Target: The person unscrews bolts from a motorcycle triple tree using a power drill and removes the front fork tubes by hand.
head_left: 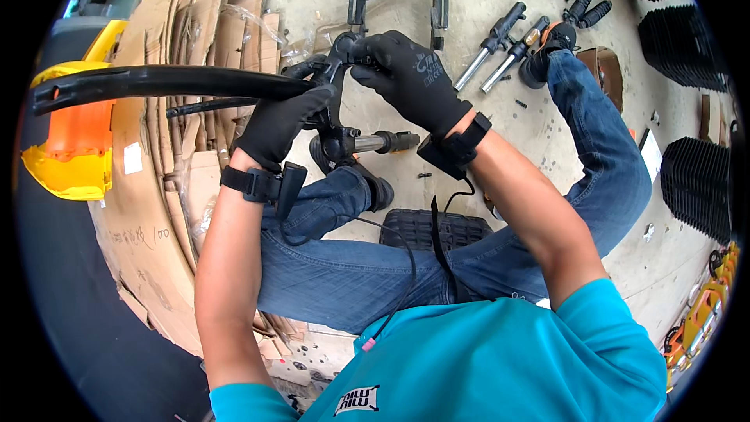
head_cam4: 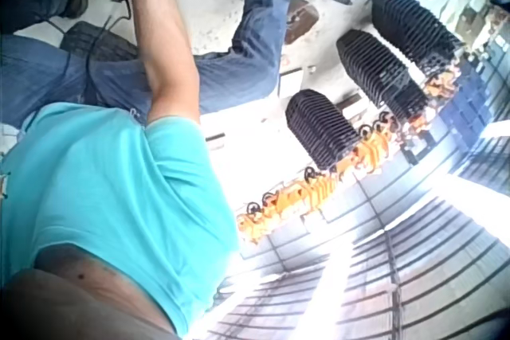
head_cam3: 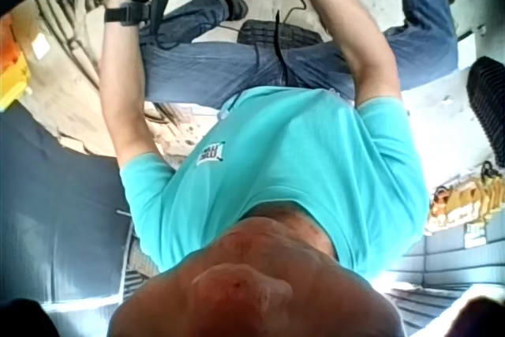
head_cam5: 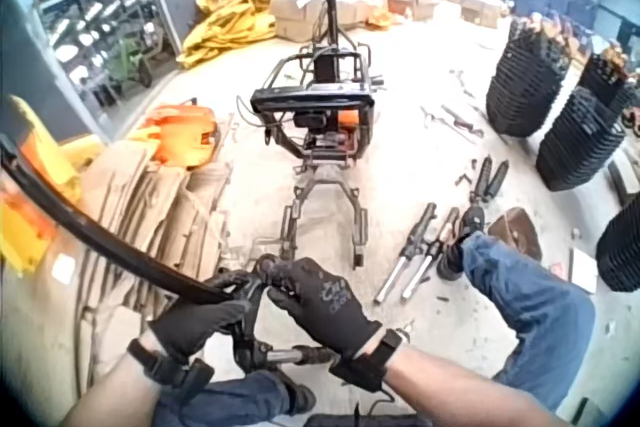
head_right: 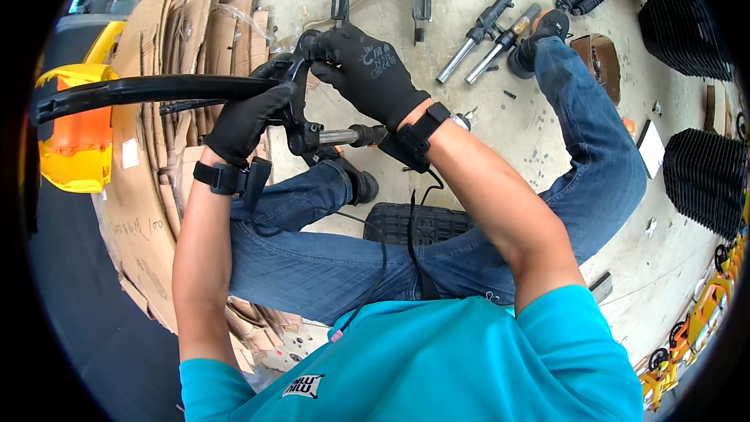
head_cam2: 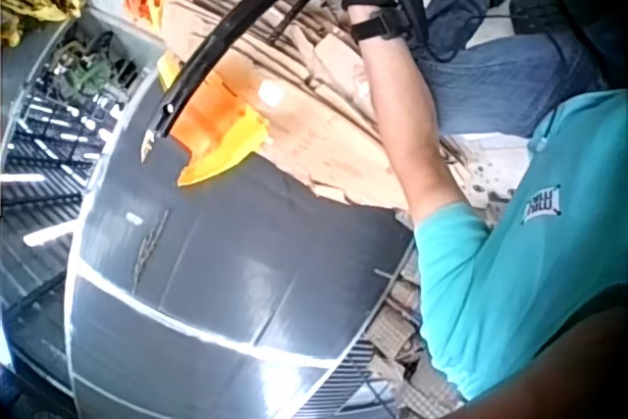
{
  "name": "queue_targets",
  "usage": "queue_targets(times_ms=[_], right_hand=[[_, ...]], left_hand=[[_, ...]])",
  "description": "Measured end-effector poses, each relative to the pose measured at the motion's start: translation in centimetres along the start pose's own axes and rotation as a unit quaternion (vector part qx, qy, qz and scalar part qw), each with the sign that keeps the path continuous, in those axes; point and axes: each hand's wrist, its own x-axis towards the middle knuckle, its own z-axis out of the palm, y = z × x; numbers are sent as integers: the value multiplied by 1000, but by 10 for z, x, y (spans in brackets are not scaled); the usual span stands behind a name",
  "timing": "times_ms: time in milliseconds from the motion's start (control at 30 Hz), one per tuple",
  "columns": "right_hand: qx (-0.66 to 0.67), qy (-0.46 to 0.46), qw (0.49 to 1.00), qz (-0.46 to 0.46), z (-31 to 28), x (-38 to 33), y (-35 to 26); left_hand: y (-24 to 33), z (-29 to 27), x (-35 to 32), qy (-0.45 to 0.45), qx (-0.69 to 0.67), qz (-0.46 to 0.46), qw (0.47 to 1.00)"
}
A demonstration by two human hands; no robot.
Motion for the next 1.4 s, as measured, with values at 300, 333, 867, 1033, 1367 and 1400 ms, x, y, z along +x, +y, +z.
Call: queue_targets(times_ms=[300, 333, 867, 1033, 1367, 1400], right_hand=[[10, 32, 999, -33, -14, -5, 15], [93, 34, 993, 63, -21, -13, 18], [-134, -61, 917, 371, 35, -115, 154], [-99, 83, 992, 15, 23, -24, 66], [66, 70, 971, 217, 22, -10, 88], [79, 72, 959, 262, 10, -5, 76]], left_hand=[[-2, 1, -3, 10, -2, 1, 1000], [-3, -1, -3, 11, -4, -2, 1000], [-10, 24, 0, 64, -84, 13, 994], [-15, 25, -1, 78, -65, 48, 994], [58, 42, -58, 149, -56, 138, 978], [66, 34, -65, 157, -47, 137, 977]])
